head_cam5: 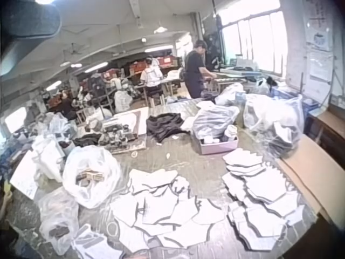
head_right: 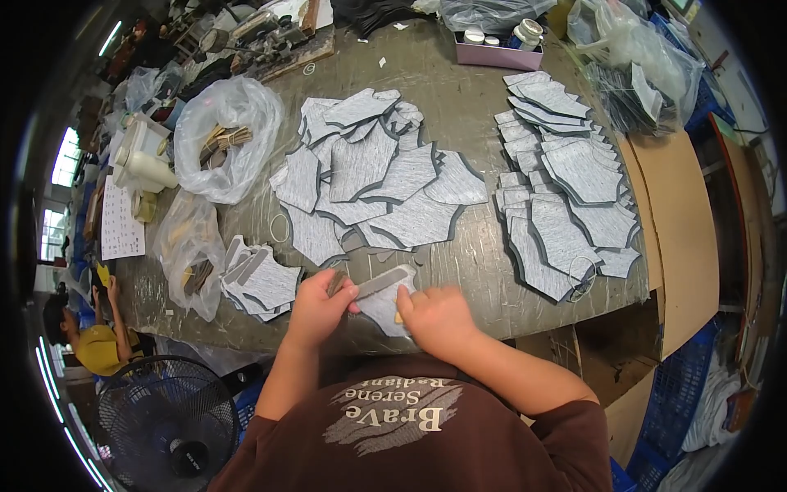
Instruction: Sorting and stacking pre-cut fabric shoe components on a workbench in a factory setting.
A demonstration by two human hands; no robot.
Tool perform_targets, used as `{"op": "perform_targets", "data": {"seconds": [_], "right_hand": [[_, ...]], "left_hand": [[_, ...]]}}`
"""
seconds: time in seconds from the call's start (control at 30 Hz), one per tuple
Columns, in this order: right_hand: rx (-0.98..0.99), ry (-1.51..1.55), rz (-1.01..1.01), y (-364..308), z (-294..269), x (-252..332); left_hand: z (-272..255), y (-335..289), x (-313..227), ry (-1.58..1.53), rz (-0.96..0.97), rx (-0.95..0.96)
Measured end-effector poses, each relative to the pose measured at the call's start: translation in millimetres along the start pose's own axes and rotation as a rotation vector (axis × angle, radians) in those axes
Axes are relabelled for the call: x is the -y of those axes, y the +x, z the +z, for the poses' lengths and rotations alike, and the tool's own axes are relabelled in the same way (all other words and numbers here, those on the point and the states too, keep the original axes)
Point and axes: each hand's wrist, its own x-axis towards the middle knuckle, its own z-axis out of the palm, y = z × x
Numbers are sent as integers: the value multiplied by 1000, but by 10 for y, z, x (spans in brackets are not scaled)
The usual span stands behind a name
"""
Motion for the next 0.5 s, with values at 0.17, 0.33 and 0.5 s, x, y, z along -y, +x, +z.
{"op": "perform_targets", "data": {"seconds": [0.17, 0.33, 0.5], "right_hand": [[10, 33, 26, -89, 46, 202], [25, 58, 99, -99, 68, 226], [-125, 239, 125, -140, 92, 148]], "left_hand": [[140, -10, -67, -683, -186, 211], [174, -195, -443, -835, 2, 239], [-61, -240, -690, -744, 307, 173]]}}
